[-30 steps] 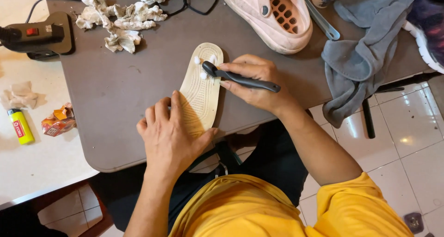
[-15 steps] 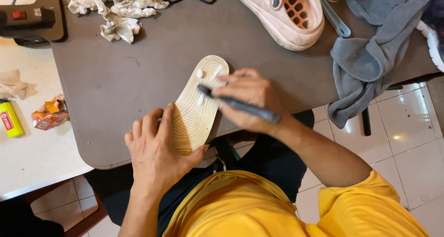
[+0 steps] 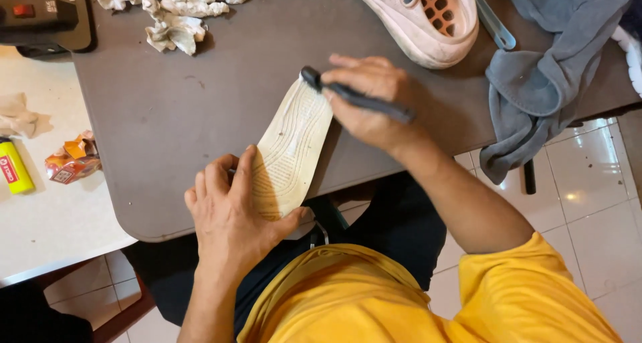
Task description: The person is cleaning a shoe insole by applying a liquid cleaner, scrubbing it with a brush, and wiping it with a cloth.
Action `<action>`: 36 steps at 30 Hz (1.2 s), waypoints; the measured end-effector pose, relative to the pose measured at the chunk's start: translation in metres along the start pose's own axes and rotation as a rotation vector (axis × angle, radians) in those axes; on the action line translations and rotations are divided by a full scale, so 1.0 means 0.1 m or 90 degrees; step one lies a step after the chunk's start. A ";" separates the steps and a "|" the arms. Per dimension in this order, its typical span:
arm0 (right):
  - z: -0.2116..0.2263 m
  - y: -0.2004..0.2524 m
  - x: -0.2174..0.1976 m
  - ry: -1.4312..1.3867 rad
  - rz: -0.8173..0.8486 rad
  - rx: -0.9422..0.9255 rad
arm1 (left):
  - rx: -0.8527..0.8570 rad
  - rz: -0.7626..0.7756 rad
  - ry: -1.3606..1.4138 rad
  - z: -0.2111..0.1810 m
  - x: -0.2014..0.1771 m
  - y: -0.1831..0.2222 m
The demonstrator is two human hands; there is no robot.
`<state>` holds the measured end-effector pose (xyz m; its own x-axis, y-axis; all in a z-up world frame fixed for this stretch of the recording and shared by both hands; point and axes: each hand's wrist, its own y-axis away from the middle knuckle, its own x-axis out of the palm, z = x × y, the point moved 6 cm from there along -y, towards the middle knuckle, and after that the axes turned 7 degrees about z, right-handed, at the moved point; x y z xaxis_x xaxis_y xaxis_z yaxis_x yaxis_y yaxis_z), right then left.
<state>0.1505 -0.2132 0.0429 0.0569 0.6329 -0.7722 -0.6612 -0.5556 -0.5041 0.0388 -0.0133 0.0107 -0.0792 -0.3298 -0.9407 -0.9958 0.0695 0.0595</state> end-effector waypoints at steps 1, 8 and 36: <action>0.18 0.02 0.07 -0.041 0.022 -0.023 | -0.010 0.014 0.010 0.00 0.00 -0.01; -0.10 -0.07 -0.03 -0.015 -0.013 -0.004 | -0.009 0.016 0.029 0.03 0.01 0.00; 0.11 0.21 -0.22 0.018 -0.007 0.006 | 0.007 -0.022 0.006 -0.03 -0.02 0.00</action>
<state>0.1275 -0.2329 0.0531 0.0859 0.6232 -0.7773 -0.6671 -0.5435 -0.5095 0.0389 -0.0151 0.0135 -0.0446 -0.3409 -0.9390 -0.9974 0.0681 0.0227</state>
